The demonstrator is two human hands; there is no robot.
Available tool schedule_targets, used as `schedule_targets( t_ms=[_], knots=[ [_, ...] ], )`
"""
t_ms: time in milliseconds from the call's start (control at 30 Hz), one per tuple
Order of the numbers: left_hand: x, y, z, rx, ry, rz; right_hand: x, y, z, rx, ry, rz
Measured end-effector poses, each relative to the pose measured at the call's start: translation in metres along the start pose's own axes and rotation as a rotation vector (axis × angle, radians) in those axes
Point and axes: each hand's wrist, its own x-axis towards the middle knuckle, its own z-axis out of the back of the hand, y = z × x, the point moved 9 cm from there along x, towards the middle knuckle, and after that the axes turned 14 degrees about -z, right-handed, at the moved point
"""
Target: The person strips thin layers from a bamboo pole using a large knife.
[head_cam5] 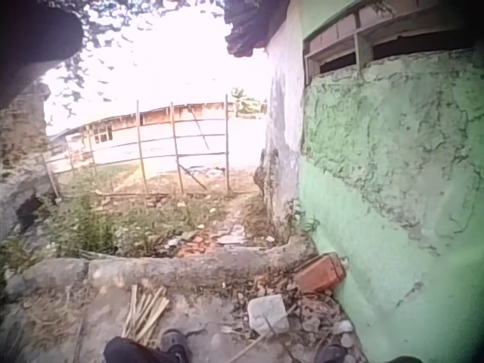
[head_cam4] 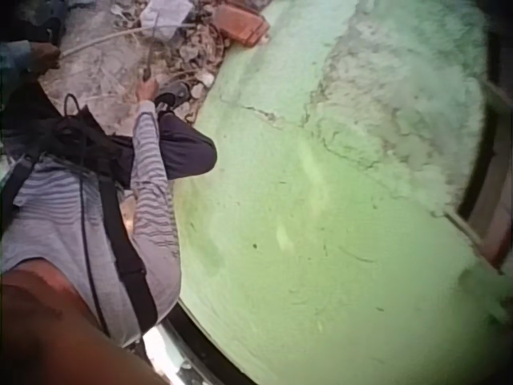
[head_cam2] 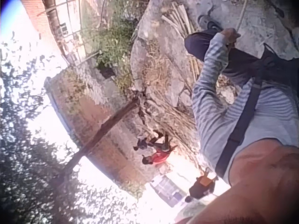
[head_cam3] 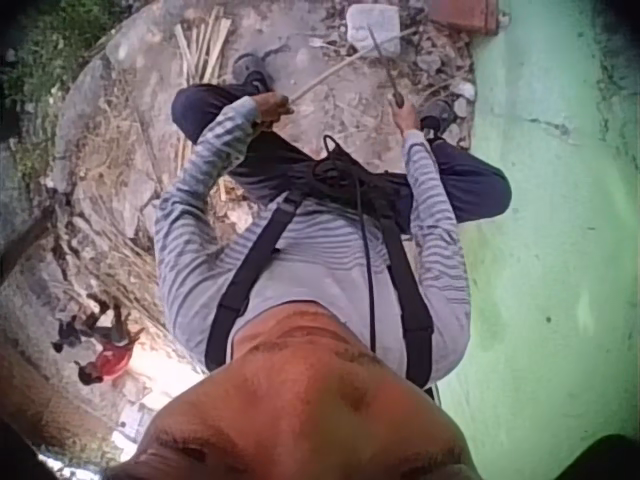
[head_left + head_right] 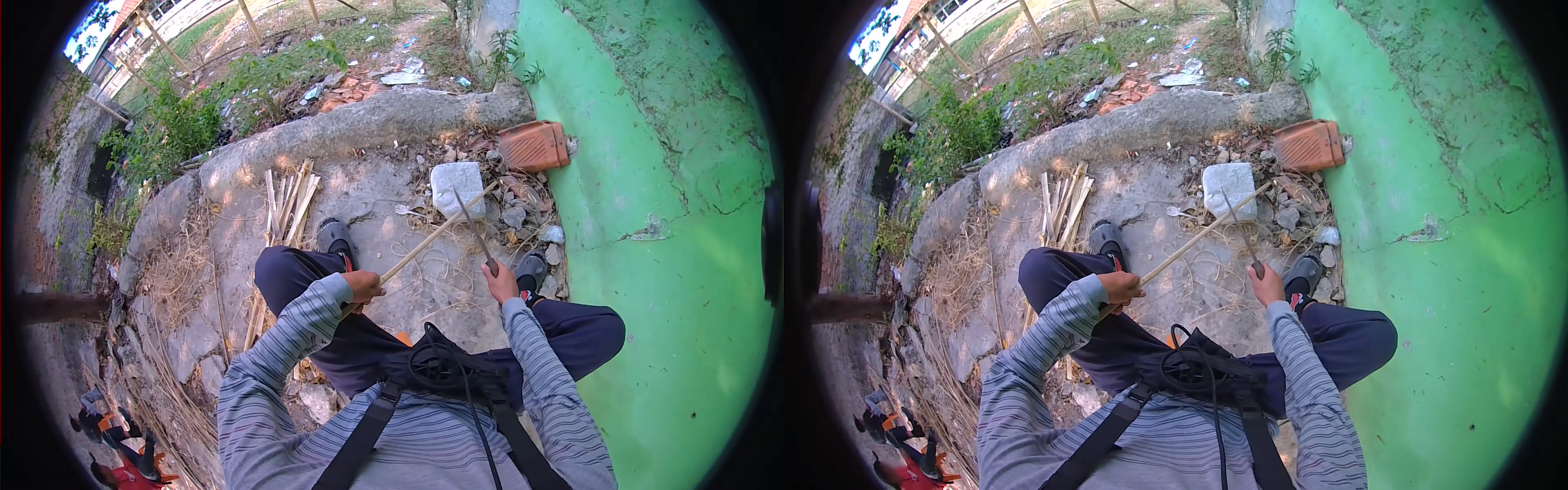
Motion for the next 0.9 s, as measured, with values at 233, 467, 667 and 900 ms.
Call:
schedule_targets(
  t_ms=[233,467,667,900],
  knots=[
    [-0.001,0.009,-0.004,0.021,0.01,0.029,-0.066,0.047,-0.023,-0.029,0.295,0.272],
    [0.01,0.008,0.0,0.077,-0.005,-0.004,0.004,-0.001,0.014,-0.065,-0.017,-0.047],
    [0.013,0.031,-0.009,0.169,-0.03,-0.067,-0.05,0.041,-0.025,-0.033,0.279,0.127],
    [0.011,0.009,-0.005,0.178,-0.058,-0.135,0.018,-0.02,0.009,-0.052,0.005,-0.051]
  ],
)
